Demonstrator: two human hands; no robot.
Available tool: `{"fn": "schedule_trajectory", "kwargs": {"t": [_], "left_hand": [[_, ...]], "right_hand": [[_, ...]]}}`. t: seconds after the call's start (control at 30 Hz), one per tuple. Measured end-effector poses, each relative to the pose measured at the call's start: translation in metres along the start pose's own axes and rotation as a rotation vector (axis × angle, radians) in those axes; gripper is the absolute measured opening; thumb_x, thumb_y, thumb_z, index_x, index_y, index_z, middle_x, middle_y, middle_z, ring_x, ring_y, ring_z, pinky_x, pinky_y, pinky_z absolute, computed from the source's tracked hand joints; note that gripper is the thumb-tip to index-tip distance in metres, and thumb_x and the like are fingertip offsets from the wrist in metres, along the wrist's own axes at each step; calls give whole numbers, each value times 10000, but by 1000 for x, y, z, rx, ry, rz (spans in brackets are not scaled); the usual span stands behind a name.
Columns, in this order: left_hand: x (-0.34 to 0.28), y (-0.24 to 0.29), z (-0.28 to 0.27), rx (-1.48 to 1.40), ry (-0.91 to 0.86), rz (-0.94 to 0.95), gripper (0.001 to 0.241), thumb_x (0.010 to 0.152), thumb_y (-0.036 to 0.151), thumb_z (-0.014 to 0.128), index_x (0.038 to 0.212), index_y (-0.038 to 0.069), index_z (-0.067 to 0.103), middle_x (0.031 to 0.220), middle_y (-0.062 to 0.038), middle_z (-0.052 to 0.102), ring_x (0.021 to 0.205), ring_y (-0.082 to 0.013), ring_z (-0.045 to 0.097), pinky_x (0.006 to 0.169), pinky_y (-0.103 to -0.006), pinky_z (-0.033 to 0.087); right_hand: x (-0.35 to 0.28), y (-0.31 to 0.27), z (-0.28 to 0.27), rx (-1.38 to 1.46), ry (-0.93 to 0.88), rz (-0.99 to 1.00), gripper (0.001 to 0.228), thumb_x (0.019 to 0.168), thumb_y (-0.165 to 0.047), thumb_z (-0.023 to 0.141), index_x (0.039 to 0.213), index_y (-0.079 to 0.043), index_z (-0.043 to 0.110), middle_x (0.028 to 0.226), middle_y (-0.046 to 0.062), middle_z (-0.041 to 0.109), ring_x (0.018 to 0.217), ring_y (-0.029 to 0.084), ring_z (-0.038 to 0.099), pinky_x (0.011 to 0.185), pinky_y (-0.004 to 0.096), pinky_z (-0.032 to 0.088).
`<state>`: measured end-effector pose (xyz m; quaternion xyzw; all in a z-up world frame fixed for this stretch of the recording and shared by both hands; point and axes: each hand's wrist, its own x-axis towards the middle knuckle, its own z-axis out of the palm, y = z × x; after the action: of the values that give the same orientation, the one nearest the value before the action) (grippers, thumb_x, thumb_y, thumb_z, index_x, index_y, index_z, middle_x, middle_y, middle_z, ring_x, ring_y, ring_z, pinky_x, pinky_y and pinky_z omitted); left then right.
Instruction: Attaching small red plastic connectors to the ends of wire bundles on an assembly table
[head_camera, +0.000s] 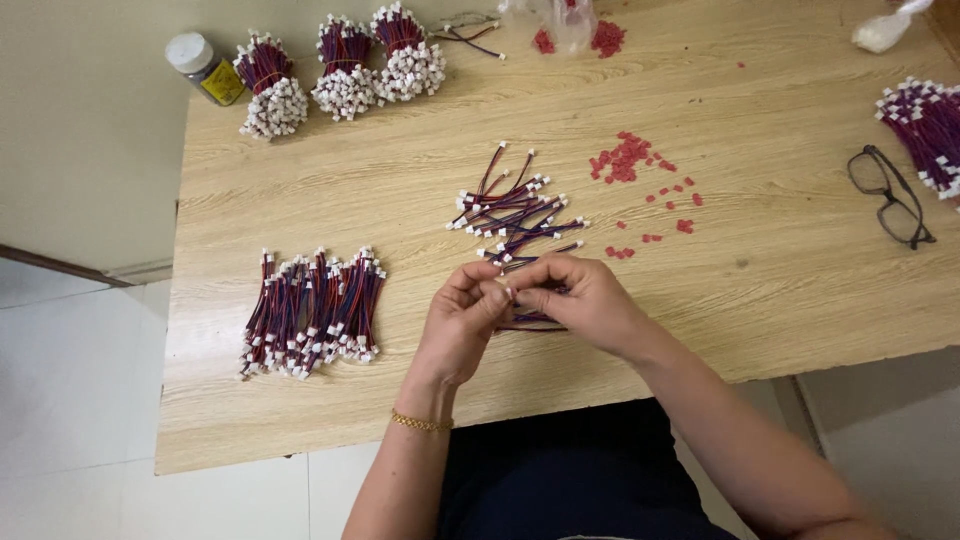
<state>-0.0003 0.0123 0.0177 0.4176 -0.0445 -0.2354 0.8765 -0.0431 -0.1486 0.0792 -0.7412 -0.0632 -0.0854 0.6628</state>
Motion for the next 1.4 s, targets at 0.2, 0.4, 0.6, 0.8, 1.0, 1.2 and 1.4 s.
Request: {"fn": "schedule_trajectory", "kwargs": {"t": [0.2, 0.4, 0.6, 0.8, 1.0, 1.2, 1.4], "left_hand": [[-11, 4, -7, 254, -55, -1, 266, 829, 18, 715, 1071, -16, 611, 795, -123, 693, 757, -179, 676, 686, -262, 565], [-15, -4, -15, 192, -10, -5, 288, 847, -7, 687, 1117, -21, 588, 784, -123, 676, 750, -179, 671, 673, -244, 554], [-10, 2, -14, 114, -66, -16, 343, 838, -11, 691, 1154, 3, 560, 765, -123, 658, 699, -172, 670, 657, -243, 564], [-9, 11, -5, 234, -137, -33, 352, 811, -5, 722, 1135, -8, 584, 744, -117, 662, 682, -161, 665, 677, -252, 554], [-9, 8, -3, 285, -113, -31, 340, 817, 16, 720, 1136, -4, 606, 747, -104, 675, 693, -154, 665, 689, -245, 551], [-10, 1, -5, 259, -50, -33, 308, 830, 11, 707, 1125, -13, 618, 750, -92, 675, 699, -146, 666, 680, -239, 553], [-9, -8, -13, 212, -78, -56, 349, 818, -8, 718, 1147, -18, 602, 720, -107, 649, 665, -158, 652, 647, -248, 561]], "right_hand": [[-14, 28, 2, 23, -2, 1, 92, 774, -32, 779, 839, -44, 715, 773, 88, 682, 761, 174, 643, 750, 332, 494], [-17, 26, 12, 104, -5, 144, 107, 783, -64, 791, 864, -55, 721, 743, 31, 700, 707, 79, 593, 698, 260, 497], [-4, 10, -3, 133, -141, 240, 54, 828, -68, 747, 873, -59, 720, 679, 10, 669, 628, 69, 576, 616, 211, 493], [-1, -3, -7, 98, -168, 248, 76, 805, -52, 763, 866, -55, 720, 661, 6, 650, 620, 69, 571, 608, 210, 489], [-11, 20, 0, 99, -153, 229, 74, 815, -36, 748, 867, -62, 701, 722, 17, 662, 717, 95, 560, 703, 259, 480], [-8, 13, 1, 33, -119, 234, 74, 813, -66, 759, 864, -66, 705, 728, 35, 689, 698, 102, 592, 648, 251, 497], [-8, 55, -12, 143, -234, 360, 87, 811, -45, 754, 855, -84, 690, 710, -25, 657, 652, 57, 571, 569, 181, 499]]}}
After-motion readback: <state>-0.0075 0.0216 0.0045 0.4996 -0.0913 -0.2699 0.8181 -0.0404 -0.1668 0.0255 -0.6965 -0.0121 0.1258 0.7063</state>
